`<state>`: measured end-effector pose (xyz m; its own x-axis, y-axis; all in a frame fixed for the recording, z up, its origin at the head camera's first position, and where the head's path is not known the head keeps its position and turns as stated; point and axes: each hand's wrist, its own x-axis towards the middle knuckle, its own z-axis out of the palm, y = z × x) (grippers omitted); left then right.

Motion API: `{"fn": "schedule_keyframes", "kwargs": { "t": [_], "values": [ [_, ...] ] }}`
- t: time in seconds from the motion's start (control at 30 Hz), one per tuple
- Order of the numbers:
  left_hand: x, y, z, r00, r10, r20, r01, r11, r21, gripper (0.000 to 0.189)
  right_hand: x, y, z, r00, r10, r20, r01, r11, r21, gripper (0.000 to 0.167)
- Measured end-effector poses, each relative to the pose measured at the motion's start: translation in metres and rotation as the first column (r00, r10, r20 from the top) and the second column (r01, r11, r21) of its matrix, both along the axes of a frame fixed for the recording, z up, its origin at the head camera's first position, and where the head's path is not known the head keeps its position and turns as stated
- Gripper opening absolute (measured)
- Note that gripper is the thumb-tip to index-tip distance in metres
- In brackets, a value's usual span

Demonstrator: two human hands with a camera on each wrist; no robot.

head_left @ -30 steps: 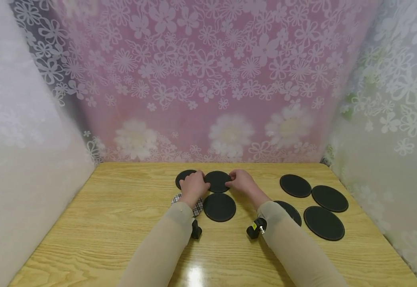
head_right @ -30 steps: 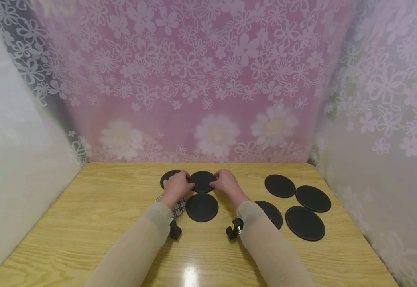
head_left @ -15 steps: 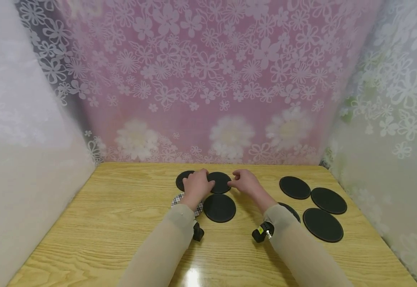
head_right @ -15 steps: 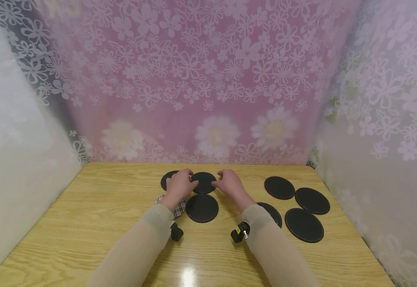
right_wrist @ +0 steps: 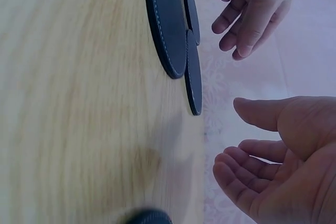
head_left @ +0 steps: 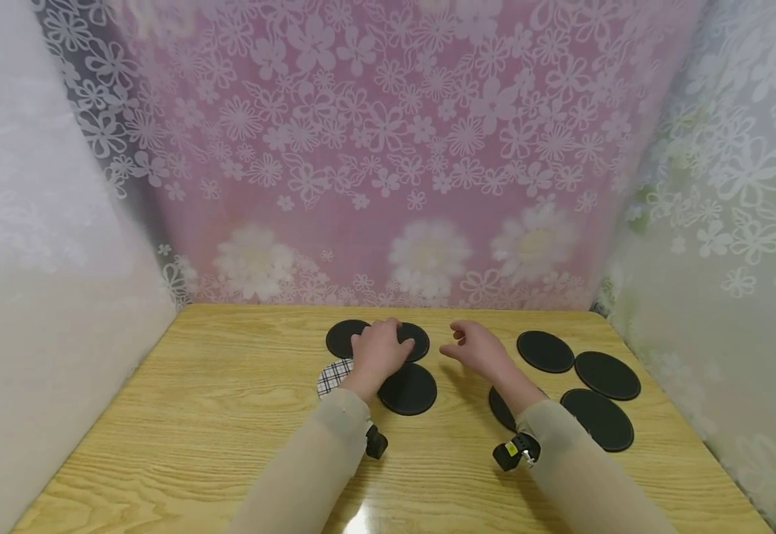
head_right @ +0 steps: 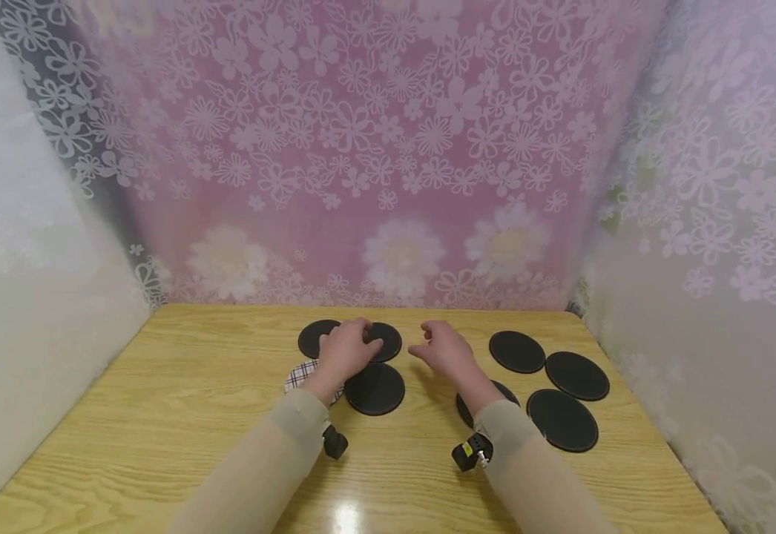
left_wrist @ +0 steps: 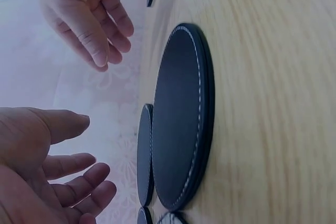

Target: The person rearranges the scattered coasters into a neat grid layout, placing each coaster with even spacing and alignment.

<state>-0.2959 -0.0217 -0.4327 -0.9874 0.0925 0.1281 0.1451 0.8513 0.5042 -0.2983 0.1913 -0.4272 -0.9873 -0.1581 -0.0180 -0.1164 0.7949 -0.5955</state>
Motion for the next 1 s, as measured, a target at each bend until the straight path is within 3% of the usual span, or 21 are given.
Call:
{"fn": "schedule_keyframes", "kwargs": {
  "t": [0.5, 1.0],
  "values": [
    [0.019, 0.020, 0.003, 0.998, -0.054, -0.019, 0.054, 0.999, 0.001, 0.049, 0.039, 0.045, 0.007, 1.000, -0.029, 0.009, 0.028, 0.998, 0.055, 0.072],
    [0.031, 0.040, 0.001, 0.993, -0.118, -0.025, 0.118, 0.993, 0.007, 0.049, 0.059, 0.090, 0.004, 1.000, -0.029, 0.010, 0.028, 0.997, 0.066, 0.072]
  ]
}}
